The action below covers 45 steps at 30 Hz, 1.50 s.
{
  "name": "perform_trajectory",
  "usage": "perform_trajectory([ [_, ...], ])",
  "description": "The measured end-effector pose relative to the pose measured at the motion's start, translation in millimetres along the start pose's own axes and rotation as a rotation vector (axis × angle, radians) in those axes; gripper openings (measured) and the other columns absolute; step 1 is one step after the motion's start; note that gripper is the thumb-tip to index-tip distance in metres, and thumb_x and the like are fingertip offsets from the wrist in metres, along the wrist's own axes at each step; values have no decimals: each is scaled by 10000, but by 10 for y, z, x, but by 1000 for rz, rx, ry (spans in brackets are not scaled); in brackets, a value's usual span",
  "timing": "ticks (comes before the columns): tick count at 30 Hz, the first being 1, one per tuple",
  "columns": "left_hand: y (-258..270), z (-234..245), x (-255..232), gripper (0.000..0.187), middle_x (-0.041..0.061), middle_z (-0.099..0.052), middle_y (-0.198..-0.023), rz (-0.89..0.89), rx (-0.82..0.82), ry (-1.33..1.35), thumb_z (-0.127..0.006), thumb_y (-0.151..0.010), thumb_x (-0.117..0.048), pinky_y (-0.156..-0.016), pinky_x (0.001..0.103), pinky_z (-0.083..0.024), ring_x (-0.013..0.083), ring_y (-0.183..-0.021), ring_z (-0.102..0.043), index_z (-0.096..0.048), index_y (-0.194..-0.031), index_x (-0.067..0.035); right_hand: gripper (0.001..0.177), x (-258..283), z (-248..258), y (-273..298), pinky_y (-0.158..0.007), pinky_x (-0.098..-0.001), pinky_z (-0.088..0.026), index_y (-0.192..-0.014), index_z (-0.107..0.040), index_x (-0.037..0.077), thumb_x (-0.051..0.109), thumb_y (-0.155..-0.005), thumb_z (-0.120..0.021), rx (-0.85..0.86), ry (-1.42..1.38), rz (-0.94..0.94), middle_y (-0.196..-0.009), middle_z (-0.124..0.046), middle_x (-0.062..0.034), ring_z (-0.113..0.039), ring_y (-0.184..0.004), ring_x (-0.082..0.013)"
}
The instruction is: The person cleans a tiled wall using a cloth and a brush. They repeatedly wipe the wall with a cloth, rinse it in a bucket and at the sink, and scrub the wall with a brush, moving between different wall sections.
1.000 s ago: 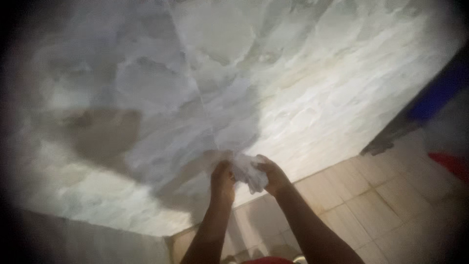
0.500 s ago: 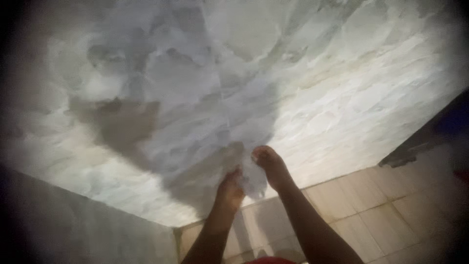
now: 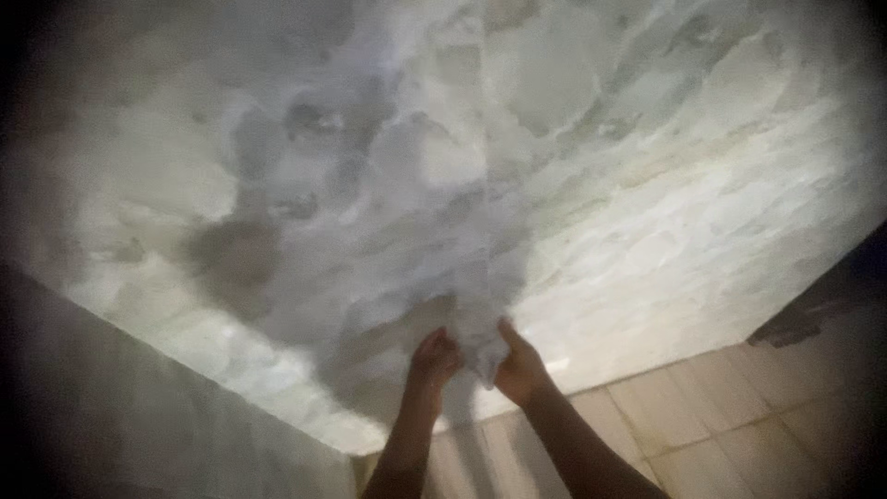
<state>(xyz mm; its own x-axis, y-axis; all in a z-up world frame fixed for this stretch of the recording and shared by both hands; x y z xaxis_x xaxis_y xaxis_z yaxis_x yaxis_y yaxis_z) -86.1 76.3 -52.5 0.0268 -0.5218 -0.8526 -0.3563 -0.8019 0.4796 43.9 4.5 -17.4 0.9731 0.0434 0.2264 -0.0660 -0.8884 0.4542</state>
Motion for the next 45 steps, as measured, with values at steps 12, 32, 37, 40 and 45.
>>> perform_trajectory([
  [12, 600, 324, -507, 888, 126, -247, -1701, -459, 6, 147, -346, -920, -756, -1189, 477, -351, 348, -1510, -315, -266, -1607, -199, 739, -1143, -1310, 278, -1138, -467, -340, -1613, -208, 129, 470, -968, -328, 210, 1373, 341, -1627, -304, -132, -363, -1432, -335],
  [32, 1577, -430, -2776, 1029, 152, -108, -1740, -681, 897, 593, -403, -910, -774, -1281, 560, -88, 328, -1610, -106, -74, -1647, -136, 647, 254, -1877, 741, -1170, -489, -327, -1543, -390, 123, 521, -1058, -231, 264, -72, 570, -1551, -436, -126, -402, -1405, -299],
  [37, 2058, -779, -3627, 1037, 139, -153, -1743, -732, 1108, 786, -378, -916, -794, -1301, 549, -105, 308, -1621, -106, -125, -1662, -119, 612, 933, -2526, 1124, -1176, -478, -364, -1528, -429, 138, 497, -1078, -220, 412, -111, 763, -1523, -509, -117, -469, -1400, -307],
  [40, 2251, -998, -3995, 1033, 137, -164, -1739, -782, 1160, 794, -385, -914, -797, -1310, 540, -122, 307, -1621, -121, -143, -1659, -123, 614, 1322, -3029, 1360, -1178, -495, -378, -1545, -417, 98, 466, -1101, -207, 679, -63, 878, -1529, -504, -136, -483, -1395, -331],
  [45, 2393, -1343, -4422, 1053, 157, -186, -1734, -885, 1177, 733, -399, -909, -800, -1317, 540, -154, 321, -1617, -153, -148, -1657, -103, 595, 1928, -3622, 1637, -1172, -508, -385, -1546, -412, 89, 456, -1126, -206, 929, 42, 992, -1497, -491, -148, -471, -1377, -344],
])
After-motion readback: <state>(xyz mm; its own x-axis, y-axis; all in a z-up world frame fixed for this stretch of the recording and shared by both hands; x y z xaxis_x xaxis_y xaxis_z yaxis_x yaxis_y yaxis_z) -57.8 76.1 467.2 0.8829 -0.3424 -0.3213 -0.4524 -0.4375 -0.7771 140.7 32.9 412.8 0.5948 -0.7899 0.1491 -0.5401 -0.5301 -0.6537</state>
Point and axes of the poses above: each hand's wrist, its own y-axis away from the middle knuckle, its own z-axis out of the back of the hand, x = y × z, the point moved 9 cm from there along -y, towards the middle knuckle
